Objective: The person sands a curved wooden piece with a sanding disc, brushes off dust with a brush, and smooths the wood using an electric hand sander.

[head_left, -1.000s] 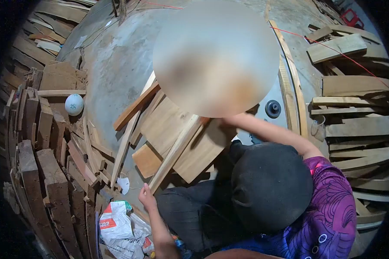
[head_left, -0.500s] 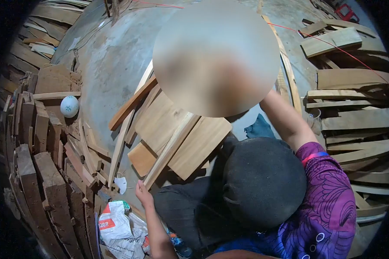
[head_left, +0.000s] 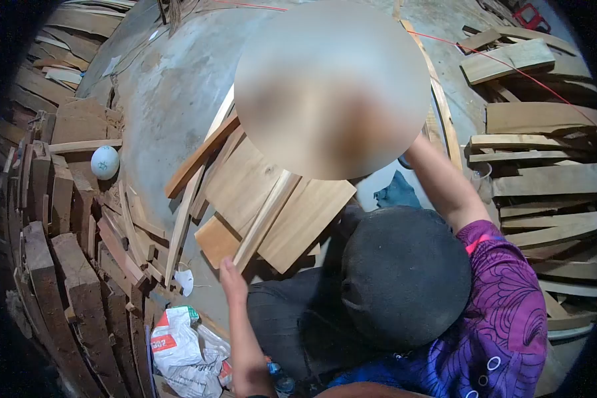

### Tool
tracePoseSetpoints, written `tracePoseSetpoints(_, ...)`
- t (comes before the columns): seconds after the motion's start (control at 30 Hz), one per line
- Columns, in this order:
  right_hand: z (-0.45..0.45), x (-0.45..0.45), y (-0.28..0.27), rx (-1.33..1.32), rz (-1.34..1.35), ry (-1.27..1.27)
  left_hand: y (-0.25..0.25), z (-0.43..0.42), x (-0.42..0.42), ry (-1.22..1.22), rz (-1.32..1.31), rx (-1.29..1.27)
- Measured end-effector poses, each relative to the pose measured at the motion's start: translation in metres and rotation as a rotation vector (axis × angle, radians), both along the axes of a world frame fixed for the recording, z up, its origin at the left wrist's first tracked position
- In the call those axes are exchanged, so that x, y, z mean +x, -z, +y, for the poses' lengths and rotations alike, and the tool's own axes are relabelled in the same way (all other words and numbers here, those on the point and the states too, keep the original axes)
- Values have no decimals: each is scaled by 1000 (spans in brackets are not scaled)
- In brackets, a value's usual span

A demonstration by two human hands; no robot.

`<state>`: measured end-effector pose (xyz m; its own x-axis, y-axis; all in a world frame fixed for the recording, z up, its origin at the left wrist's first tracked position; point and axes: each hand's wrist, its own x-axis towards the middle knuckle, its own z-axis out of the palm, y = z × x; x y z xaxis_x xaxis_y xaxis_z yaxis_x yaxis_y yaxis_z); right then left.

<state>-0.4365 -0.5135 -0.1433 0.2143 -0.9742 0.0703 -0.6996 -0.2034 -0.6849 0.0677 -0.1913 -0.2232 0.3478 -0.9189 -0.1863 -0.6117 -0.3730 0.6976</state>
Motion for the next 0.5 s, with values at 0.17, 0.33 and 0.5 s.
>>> tracePoseSetpoints(0.17,75,103,17,-54,-321,-573,-31,-37,-114,222,-448,25)
tracePoseSetpoints(0.33,26,60,29,-31,-216,-175,-32,-46,-160,395,-599,-74)
tracePoseSetpoints(0.5,48,86,7,-81,30,-131,-33,-74,-170,498,-493,-91)
